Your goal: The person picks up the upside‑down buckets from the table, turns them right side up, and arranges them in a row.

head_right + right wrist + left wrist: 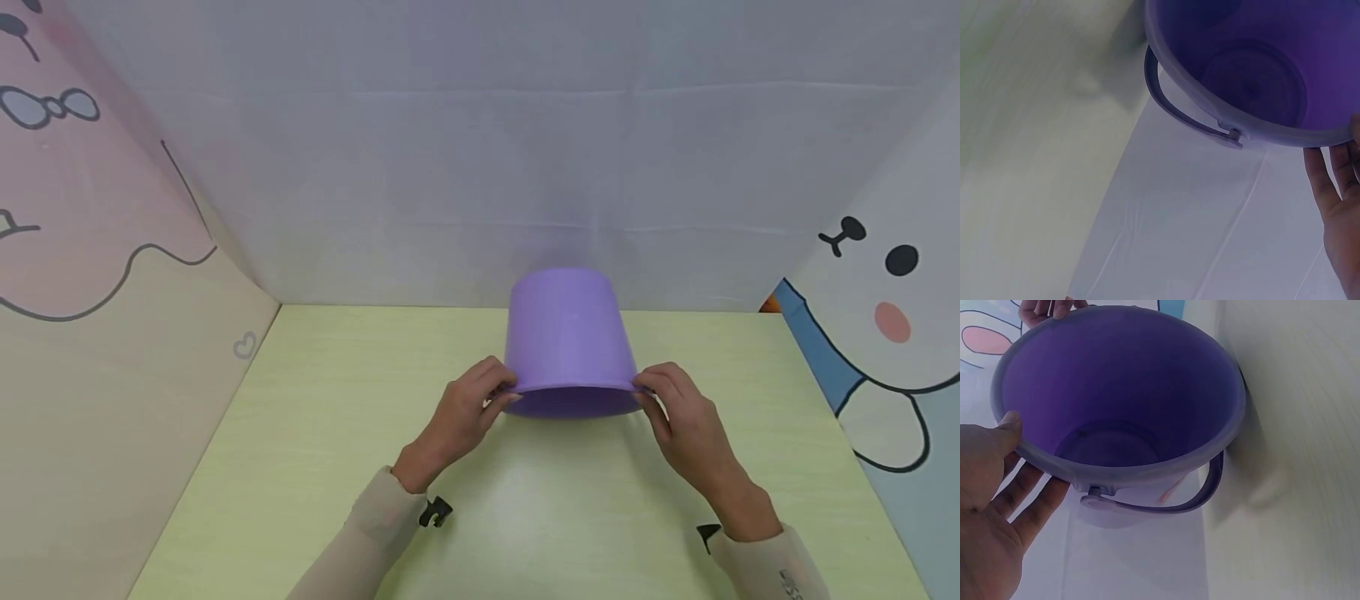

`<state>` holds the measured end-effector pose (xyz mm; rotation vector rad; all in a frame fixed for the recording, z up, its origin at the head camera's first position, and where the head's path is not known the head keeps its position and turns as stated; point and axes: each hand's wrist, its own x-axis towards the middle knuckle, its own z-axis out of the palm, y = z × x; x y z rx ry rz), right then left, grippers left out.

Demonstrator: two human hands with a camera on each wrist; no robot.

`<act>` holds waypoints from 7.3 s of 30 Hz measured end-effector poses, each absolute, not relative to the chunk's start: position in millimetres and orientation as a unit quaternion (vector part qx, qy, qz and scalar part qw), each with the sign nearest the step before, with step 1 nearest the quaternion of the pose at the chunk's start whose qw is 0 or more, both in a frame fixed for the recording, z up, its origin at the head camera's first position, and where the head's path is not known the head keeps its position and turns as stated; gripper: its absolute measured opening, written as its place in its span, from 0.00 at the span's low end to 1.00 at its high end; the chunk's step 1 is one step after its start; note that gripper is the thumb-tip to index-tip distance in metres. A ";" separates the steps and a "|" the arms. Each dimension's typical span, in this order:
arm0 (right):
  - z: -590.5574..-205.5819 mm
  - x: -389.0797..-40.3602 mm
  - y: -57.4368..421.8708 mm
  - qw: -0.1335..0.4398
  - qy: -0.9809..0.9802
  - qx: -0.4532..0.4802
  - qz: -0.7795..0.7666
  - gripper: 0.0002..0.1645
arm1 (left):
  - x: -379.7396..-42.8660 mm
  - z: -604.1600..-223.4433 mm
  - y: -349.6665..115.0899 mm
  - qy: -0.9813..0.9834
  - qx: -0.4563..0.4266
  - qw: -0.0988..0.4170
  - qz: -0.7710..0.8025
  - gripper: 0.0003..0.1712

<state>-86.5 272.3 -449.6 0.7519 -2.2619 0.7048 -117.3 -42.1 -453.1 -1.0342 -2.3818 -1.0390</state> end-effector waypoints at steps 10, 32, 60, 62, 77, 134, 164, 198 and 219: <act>-450.3 -89.9 272.6 0.321 -0.858 0.289 0.277 0.31 | -117.2 -453.2 -41.8 -0.841 -0.352 0.153 -0.382 0.06; -458.7 -87.1 273.0 0.291 -0.862 0.236 0.342 0.35 | -120.5 -453.6 -40.9 -0.834 -0.344 0.146 -0.405 0.06; -514.5 -65.2 262.7 0.148 -0.784 0.023 0.602 0.14 | -120.2 -453.5 -43.0 -0.831 -0.337 0.138 -0.421 0.05; -516.6 -65.0 263.9 0.122 -0.766 0.034 0.631 0.11 | -119.9 -454.0 -43.2 -0.832 -0.335 0.135 -0.421 0.05; -522.5 -63.8 268.8 0.055 -0.713 0.057 0.697 0.19 | -119.3 -456.0 -46.2 -0.832 -0.311 0.124 -0.441 0.07; -505.6 -66.8 263.3 0.067 -0.694 0.036 0.716 0.13 | -121.9 -463.7 -51.1 -0.804 -0.216 0.051 -0.552 0.06; -500.7 -67.4 258.1 0.057 -0.695 0.021 0.717 0.16 | -123.2 -465.9 -55.7 -0.767 -0.192 0.027 -0.612 0.06; -493.6 -62.2 250.8 0.071 -0.690 -0.002 0.720 0.13 | -122.2 -463.7 -56.6 -0.740 -0.162 -0.014 -0.653 0.06; -479.1 -68.8 251.4 0.091 -0.694 0.006 0.714 0.10 | -123.8 -460.5 -57.2 -0.718 -0.143 -0.015 -0.681 0.06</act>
